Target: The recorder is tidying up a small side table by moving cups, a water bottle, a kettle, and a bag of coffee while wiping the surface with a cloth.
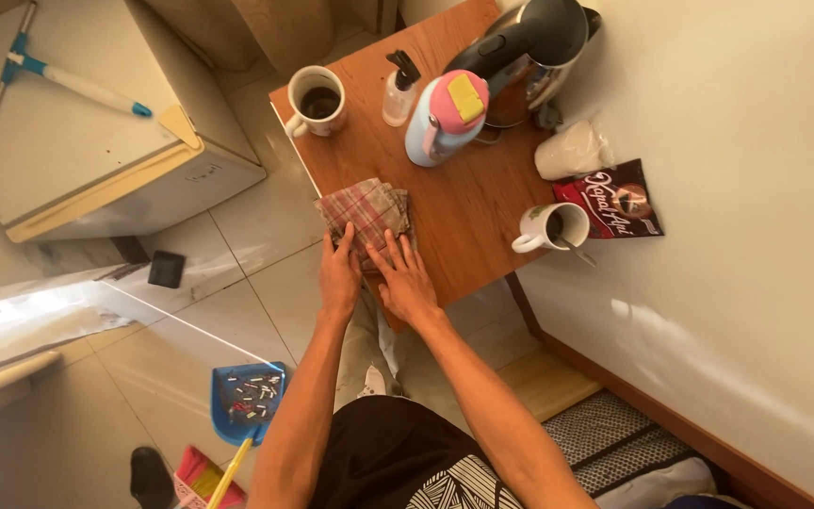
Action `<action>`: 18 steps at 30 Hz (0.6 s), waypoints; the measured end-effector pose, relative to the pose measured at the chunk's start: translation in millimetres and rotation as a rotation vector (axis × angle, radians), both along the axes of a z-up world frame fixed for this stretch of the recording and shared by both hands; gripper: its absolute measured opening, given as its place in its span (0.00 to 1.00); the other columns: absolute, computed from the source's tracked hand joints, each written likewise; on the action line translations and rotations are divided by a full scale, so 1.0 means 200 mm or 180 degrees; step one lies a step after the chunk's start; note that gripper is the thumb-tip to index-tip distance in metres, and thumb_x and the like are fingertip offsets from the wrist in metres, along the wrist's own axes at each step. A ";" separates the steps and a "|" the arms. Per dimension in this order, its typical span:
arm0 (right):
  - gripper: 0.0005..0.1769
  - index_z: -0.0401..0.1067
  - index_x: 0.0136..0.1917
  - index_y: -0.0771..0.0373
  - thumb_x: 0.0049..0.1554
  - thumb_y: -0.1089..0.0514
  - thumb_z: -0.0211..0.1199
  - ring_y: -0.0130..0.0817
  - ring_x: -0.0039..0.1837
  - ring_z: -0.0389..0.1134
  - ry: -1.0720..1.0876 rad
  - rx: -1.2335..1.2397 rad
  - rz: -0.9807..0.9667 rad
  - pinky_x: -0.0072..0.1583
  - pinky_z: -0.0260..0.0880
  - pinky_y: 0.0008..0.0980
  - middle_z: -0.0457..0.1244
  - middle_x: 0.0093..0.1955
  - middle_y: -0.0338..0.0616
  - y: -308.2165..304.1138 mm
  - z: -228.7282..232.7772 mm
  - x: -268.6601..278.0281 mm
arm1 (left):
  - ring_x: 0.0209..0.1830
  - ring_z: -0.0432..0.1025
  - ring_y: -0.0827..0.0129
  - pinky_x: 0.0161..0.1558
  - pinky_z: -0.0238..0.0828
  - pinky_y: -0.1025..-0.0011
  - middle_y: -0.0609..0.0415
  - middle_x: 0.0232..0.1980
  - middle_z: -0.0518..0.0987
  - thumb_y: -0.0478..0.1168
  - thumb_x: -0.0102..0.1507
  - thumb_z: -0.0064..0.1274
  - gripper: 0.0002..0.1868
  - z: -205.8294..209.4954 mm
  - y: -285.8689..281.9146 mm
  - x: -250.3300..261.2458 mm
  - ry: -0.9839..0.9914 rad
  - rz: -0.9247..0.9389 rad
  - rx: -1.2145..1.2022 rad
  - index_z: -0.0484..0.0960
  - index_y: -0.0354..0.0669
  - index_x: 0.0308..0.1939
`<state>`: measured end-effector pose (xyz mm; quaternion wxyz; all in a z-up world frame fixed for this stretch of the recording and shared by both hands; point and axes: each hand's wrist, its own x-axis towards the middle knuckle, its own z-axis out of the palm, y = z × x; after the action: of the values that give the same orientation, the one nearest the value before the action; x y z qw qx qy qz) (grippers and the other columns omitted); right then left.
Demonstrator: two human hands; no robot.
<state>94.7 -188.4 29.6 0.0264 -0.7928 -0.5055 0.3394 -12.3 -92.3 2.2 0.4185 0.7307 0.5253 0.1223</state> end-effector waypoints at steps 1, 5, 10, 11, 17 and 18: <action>0.48 0.41 0.83 0.39 0.58 0.58 0.62 0.46 0.86 0.28 0.0004 -0.0012 0.0012 0.82 0.35 0.49 0.26 0.88 0.41 -0.06 0.00 0.00 | 0.68 0.67 0.39 0.61 0.71 0.55 0.29 0.76 0.59 0.33 0.68 0.48 0.26 -0.02 -0.06 -0.01 0.0004 0.0012 -0.0012 0.72 0.53 0.71; 0.48 0.42 0.83 0.40 0.58 0.60 0.62 0.47 0.86 0.29 -0.0002 0.0031 0.0177 0.82 0.37 0.49 0.27 0.87 0.41 -0.26 0.02 -0.01 | 0.68 0.67 0.37 0.61 0.71 0.55 0.27 0.75 0.61 0.33 0.68 0.48 0.26 -0.04 -0.28 -0.04 -0.0125 0.0045 0.0185 0.72 0.50 0.72; 0.47 0.43 0.83 0.39 0.59 0.60 0.62 0.45 0.86 0.29 -0.0059 0.0181 0.0341 0.82 0.37 0.49 0.29 0.88 0.40 -0.46 -0.03 -0.02 | 0.67 0.66 0.34 0.57 0.72 0.53 0.26 0.74 0.60 0.33 0.67 0.48 0.28 -0.02 -0.47 -0.08 0.0069 0.0040 0.0194 0.70 0.51 0.73; 0.47 0.42 0.83 0.39 0.59 0.59 0.62 0.45 0.86 0.29 -0.0036 0.0064 0.0360 0.82 0.37 0.50 0.28 0.88 0.40 -0.47 -0.03 -0.02 | 0.66 0.67 0.35 0.56 0.73 0.53 0.27 0.75 0.59 0.33 0.68 0.47 0.28 0.00 -0.49 -0.08 0.0034 0.0079 0.0083 0.69 0.52 0.73; 0.48 0.41 0.83 0.38 0.59 0.59 0.62 0.46 0.86 0.27 0.0021 -0.0071 0.0438 0.82 0.36 0.50 0.26 0.87 0.41 -0.48 -0.04 -0.01 | 0.66 0.68 0.36 0.57 0.73 0.54 0.28 0.74 0.61 0.34 0.67 0.47 0.27 -0.02 -0.53 -0.07 0.0070 0.0210 0.0102 0.71 0.54 0.72; 0.48 0.41 0.83 0.37 0.59 0.59 0.62 0.46 0.86 0.28 0.0005 -0.0063 0.0447 0.82 0.36 0.50 0.26 0.87 0.40 -0.48 -0.05 -0.01 | 0.67 0.67 0.36 0.58 0.72 0.53 0.28 0.73 0.63 0.34 0.67 0.48 0.27 -0.04 -0.53 -0.07 0.0132 0.0190 0.0191 0.71 0.54 0.71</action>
<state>93.5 -284.0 18.6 -0.0050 -0.7553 -0.5565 0.3461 -26.9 -197.7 -6.3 0.3815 0.7293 0.5515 0.1353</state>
